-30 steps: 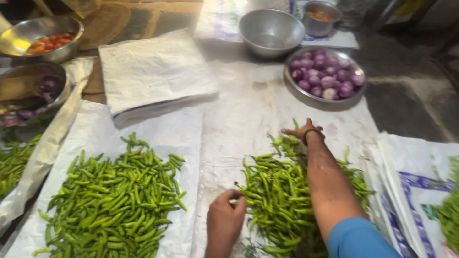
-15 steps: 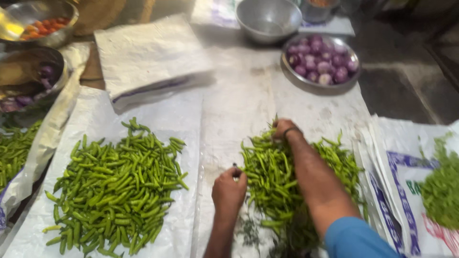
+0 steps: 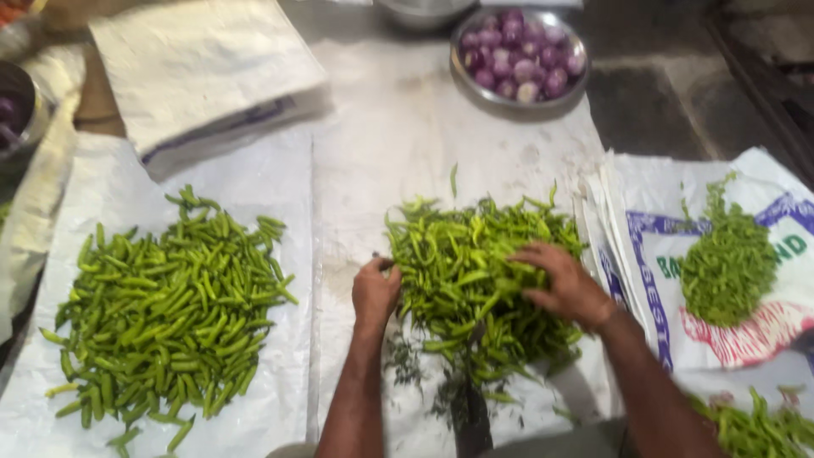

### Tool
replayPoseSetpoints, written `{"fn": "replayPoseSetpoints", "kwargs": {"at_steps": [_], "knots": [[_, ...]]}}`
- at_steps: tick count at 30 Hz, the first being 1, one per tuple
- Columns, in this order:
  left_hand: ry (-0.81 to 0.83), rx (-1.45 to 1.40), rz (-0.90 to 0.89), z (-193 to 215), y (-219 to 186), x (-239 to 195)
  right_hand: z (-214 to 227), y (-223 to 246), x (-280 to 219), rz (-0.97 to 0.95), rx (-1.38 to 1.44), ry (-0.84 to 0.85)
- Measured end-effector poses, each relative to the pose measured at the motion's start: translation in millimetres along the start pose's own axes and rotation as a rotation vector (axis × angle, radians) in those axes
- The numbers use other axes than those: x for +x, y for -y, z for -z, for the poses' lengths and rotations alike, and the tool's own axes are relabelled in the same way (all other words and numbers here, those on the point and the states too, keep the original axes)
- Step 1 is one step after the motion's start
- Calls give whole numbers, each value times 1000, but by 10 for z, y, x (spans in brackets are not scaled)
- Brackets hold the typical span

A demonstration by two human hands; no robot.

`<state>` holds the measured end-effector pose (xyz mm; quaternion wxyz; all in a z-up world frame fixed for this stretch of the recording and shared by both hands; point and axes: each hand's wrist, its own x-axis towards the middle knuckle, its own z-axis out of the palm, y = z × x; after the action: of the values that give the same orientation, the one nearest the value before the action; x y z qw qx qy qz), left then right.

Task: The person sits cross-legged on the floor and uses a traditional curved blade to trim the stems off green chilies. They pick up chilies from a large pile, remove the stems, and place the trimmed chilies onto a white sack. A bowl of red onions is visible nearby.

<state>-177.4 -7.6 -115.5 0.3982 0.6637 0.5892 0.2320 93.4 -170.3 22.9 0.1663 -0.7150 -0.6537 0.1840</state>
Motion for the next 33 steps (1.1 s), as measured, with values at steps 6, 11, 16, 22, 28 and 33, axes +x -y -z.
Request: {"fn": "replayPoseSetpoints", "kwargs": {"at_steps": [6,11,16,22,28,33], "knots": [[-78,26,-293,-293,-31,910,-395,-466,-390,-292,545,-401],[212,366,-375,-625,-524,1550,-453,-815,-420,-326,619,-396],[350,464,-90,-969,-508,1107,-457,-897,-530,-334,584,-347],[335,387,-321,-1143,-86,872,-368,-730,-427,-368,523,-350],[693,237,-107,-1043,171,1177,-256,-962,-632,-427,676,-449],[462,545,-261,-1034,-256,1635,-257,-1436,-713,-551,724,-670]]}}
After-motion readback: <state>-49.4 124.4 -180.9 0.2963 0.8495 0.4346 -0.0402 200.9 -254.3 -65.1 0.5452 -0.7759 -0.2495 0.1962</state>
